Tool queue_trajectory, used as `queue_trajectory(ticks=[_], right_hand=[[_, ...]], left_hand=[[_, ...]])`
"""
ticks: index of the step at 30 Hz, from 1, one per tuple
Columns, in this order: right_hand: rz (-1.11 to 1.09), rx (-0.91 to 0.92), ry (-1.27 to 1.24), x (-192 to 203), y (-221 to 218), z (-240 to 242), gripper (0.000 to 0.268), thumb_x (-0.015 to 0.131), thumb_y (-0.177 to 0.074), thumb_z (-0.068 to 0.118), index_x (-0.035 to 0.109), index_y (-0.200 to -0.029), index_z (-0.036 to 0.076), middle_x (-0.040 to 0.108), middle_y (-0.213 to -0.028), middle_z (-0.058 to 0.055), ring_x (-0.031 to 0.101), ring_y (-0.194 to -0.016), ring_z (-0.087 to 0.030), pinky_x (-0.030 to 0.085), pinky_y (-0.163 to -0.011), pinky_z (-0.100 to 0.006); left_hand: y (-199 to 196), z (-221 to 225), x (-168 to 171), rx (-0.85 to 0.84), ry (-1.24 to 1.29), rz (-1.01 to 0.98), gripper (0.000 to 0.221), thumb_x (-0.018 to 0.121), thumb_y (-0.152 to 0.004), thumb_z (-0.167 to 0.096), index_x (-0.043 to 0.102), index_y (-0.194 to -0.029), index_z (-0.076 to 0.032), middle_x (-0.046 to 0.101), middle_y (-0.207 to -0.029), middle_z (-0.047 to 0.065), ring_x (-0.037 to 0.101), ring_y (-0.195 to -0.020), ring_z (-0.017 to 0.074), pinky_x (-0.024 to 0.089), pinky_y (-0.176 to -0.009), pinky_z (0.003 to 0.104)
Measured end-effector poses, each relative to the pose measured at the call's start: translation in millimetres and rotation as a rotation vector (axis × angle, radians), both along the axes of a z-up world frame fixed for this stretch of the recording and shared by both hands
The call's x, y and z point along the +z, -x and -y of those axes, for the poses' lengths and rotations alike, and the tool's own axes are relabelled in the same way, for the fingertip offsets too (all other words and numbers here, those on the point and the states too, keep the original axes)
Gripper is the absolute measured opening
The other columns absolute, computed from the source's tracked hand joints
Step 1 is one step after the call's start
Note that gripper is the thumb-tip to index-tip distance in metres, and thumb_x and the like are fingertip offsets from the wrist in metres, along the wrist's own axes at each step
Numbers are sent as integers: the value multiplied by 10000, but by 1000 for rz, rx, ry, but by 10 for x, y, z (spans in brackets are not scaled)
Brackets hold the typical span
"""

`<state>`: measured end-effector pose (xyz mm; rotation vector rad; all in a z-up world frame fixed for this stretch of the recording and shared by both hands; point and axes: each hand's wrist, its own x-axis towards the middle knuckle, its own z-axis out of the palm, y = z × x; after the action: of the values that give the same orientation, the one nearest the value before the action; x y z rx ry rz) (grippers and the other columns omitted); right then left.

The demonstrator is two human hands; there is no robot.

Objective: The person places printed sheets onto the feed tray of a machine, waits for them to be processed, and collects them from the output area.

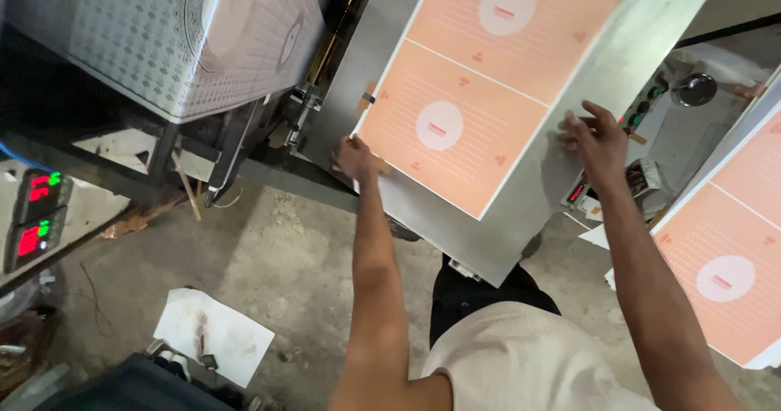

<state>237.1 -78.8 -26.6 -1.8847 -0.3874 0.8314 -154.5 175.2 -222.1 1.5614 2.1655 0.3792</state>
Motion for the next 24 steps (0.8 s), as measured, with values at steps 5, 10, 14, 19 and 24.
queue_trajectory(ticks=[5,10,14,19,24], right_hand=[[260,31,-96,527,47,691,380,668,-1141,107,590,-1460,-83,726,-1207,-179,720,-1055,-186,605,-876,-302],[369,-114,53,400,-297,1940,260,687,-1110,81,662,-1324,-65,724,-1129,-140,727,-939,-179,598,-776,-305],[792,-92,380,134,-506,3456,176,752,-1023,80,725,-1159,-28,755,-981,-141,742,-906,-249,592,-833,-365],[1092,-290,877,-62,-418,5211,129,847,-868,163,756,-889,74,737,-905,-145,715,-830,-348,560,-714,-465],[905,-421,1026,-632,-226,5627,128,703,-886,148,665,-895,26,683,-903,-199,672,-820,-424,536,-687,-535]], left_hand=[[590,-395,567,-115,-154,117,235,671,-940,-198,696,-1115,-43,713,-1025,109,683,-956,253,545,-867,392],[533,137,2625,-322,-464,511,198,674,-1035,-88,680,-1213,-1,691,-1095,88,657,-979,196,540,-847,317],[-78,1116,3859,-474,-643,574,152,602,-1116,-65,684,-1226,1,684,-1174,86,671,-1065,152,560,-928,297],[-1231,2355,2904,-510,-150,947,139,660,-1056,-78,703,-1164,-2,716,-1081,54,655,-991,137,528,-910,285],[-2401,3994,1194,-788,394,839,786,871,-786,-228,478,-1416,32,548,-1316,160,574,-1184,254,513,-973,373]])
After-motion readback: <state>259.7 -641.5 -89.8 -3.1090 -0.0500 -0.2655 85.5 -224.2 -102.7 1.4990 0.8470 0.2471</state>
